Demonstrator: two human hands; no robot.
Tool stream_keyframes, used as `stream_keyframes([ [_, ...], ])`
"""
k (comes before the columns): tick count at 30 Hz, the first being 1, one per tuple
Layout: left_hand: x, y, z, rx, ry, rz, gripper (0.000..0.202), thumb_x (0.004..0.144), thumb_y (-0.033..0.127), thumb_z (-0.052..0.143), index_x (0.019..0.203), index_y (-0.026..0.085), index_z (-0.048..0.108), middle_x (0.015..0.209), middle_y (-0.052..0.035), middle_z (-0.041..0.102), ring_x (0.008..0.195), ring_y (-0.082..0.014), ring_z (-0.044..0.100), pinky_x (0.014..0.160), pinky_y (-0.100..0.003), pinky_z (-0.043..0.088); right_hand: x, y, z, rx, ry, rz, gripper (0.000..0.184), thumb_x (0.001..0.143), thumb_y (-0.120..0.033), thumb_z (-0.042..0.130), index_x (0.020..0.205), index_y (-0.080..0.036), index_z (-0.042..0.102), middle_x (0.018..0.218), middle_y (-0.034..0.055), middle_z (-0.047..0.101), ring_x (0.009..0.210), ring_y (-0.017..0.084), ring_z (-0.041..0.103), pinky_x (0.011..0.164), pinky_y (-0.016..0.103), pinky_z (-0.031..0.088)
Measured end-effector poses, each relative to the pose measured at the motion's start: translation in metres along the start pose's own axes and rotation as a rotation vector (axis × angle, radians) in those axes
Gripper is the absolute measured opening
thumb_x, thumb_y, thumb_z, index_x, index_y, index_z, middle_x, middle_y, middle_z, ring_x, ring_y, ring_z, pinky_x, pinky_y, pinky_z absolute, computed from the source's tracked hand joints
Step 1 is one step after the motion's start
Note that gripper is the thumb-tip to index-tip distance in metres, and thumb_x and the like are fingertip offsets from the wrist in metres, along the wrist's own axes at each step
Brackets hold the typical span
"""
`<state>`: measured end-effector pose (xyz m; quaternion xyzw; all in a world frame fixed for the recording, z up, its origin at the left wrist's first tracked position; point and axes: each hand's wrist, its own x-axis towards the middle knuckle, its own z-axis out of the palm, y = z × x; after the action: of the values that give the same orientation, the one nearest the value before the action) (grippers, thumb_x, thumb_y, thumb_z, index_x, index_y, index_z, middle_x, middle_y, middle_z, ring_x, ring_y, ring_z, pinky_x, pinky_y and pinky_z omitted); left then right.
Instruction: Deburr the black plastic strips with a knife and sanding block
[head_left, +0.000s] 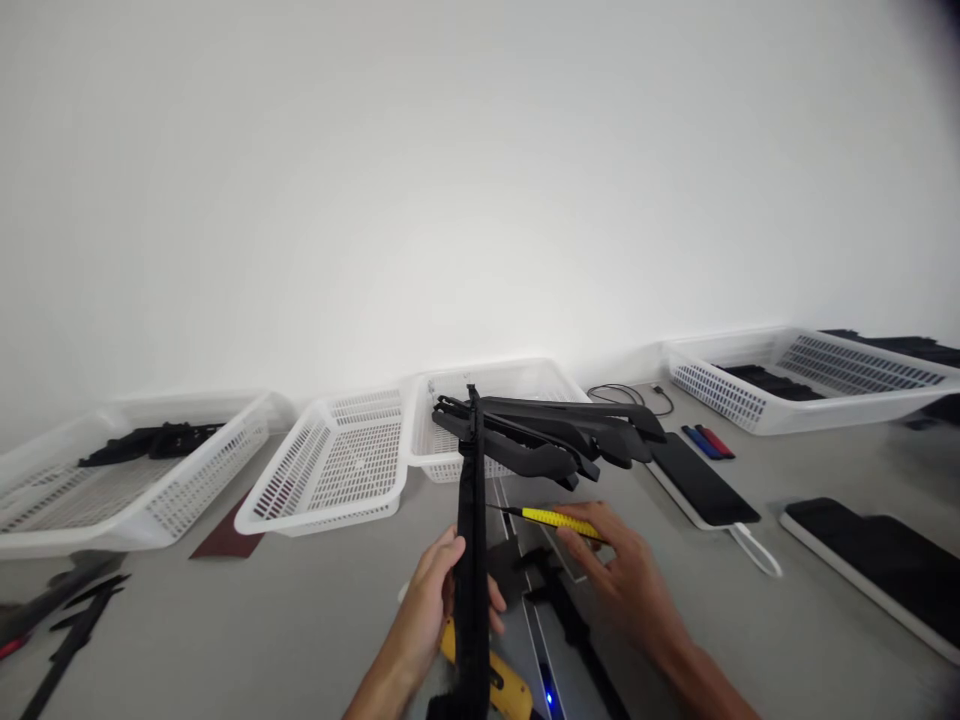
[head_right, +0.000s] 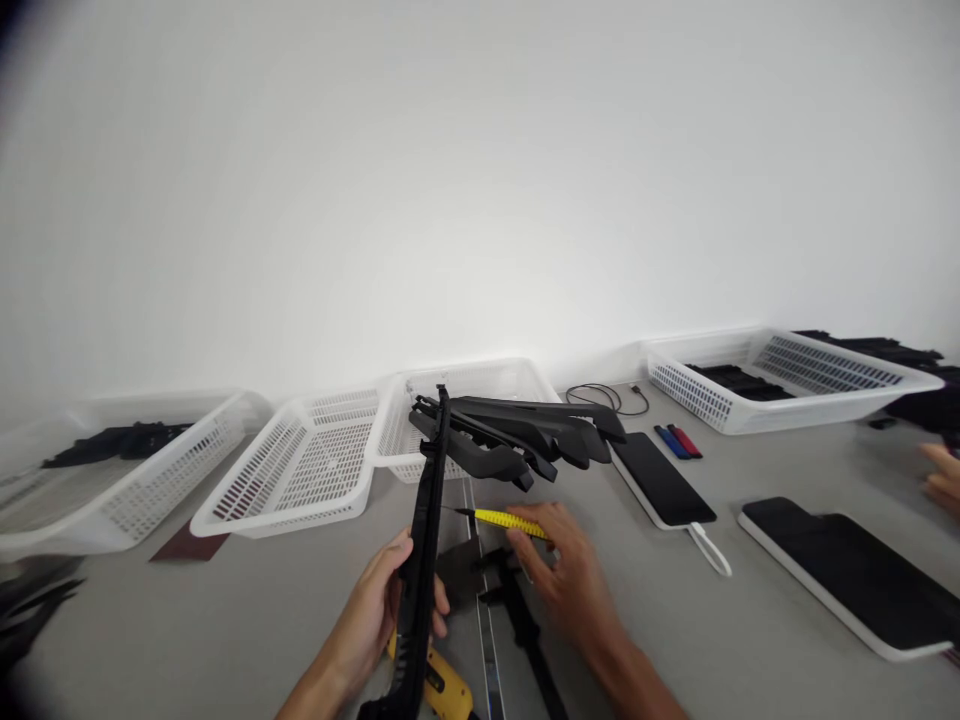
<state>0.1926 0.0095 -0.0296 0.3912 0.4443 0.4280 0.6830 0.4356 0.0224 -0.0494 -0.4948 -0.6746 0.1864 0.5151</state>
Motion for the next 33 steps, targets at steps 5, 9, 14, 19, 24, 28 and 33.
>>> stream_keyframes([
  [5, -0.005, 0.002, 0.001, 0.012, -0.012, 0.0, 0.053, 0.095, 0.059, 0.059, 0.129, 0.017, 0.057, 0.067, -0.0072, 0.08, 0.051, -0.0227, 0.073, 0.047, -0.026, 0.053, -0.001, 0.0, 0.0, 0.027, -0.04, 0.008, 0.04, 0.106, -0.057, 0.061, 0.11, -0.025, 0.084, 0.101, 0.0102, 0.082, 0.09, 0.028, 0.076, 0.076, 0.038, 0.061],
  [9, -0.006, 0.005, 0.003, 0.006, -0.015, -0.004, 0.067, 0.093, 0.063, 0.061, 0.139, 0.015, 0.054, 0.066, -0.008, 0.08, 0.05, -0.0227, 0.072, 0.046, -0.026, 0.052, -0.002, 0.002, -0.002, 0.066, -0.105, 0.033, 0.036, 0.104, -0.055, 0.065, 0.106, -0.025, 0.085, 0.096, 0.008, 0.081, 0.085, 0.026, 0.075, 0.075, 0.036, 0.061],
  [14, -0.001, 0.003, 0.005, 0.026, 0.087, -0.066, 0.073, 0.091, 0.078, 0.055, 0.121, 0.012, 0.064, 0.06, -0.0093, 0.078, 0.044, -0.0215, 0.068, 0.044, -0.026, 0.051, -0.001, 0.001, -0.004, 0.091, -0.146, 0.059, 0.036, 0.103, -0.054, 0.065, 0.108, -0.024, 0.085, 0.1, 0.0087, 0.082, 0.09, 0.027, 0.076, 0.079, 0.037, 0.061],
  [19, 0.001, -0.001, 0.004, 0.022, 0.112, -0.051, 0.072, 0.089, 0.081, 0.058, 0.11, 0.013, 0.067, 0.058, -0.0094, 0.077, 0.042, -0.0209, 0.068, 0.042, -0.025, 0.047, -0.001, -0.003, -0.004, 0.104, -0.191, 0.093, 0.041, 0.102, -0.058, 0.064, 0.105, -0.023, 0.085, 0.1, 0.0105, 0.082, 0.09, 0.028, 0.076, 0.081, 0.038, 0.061],
  [24, 0.0, -0.001, 0.005, -0.046, 0.087, 0.03, 0.071, 0.085, 0.08, 0.069, 0.106, 0.013, 0.071, 0.077, -0.0128, 0.083, 0.056, -0.0204, 0.074, 0.045, -0.023, 0.051, -0.002, -0.005, -0.002, 0.068, -0.105, 0.089, 0.045, 0.101, -0.062, 0.064, 0.103, -0.021, 0.085, 0.097, 0.0116, 0.084, 0.085, 0.029, 0.079, 0.077, 0.037, 0.063],
  [28, 0.001, -0.002, 0.004, -0.072, 0.066, 0.085, 0.063, 0.089, 0.074, 0.072, 0.106, 0.013, 0.073, 0.085, -0.0131, 0.084, 0.062, -0.0203, 0.076, 0.051, -0.025, 0.059, -0.008, -0.012, 0.001, 0.045, -0.123, 0.066, 0.039, 0.102, -0.056, 0.063, 0.1, -0.022, 0.083, 0.091, 0.009, 0.083, 0.079, 0.026, 0.078, 0.071, 0.033, 0.061],
  [33, 0.002, -0.007, 0.002, -0.104, 0.132, 0.141, 0.059, 0.088, 0.065, 0.081, 0.123, 0.018, 0.069, 0.1, -0.0098, 0.083, 0.082, -0.0252, 0.082, 0.058, -0.026, 0.064, -0.015, -0.021, 0.008, 0.076, -0.218, 0.026, 0.031, 0.105, -0.046, 0.059, 0.102, -0.023, 0.08, 0.093, 0.0064, 0.083, 0.081, 0.023, 0.078, 0.073, 0.03, 0.059],
])
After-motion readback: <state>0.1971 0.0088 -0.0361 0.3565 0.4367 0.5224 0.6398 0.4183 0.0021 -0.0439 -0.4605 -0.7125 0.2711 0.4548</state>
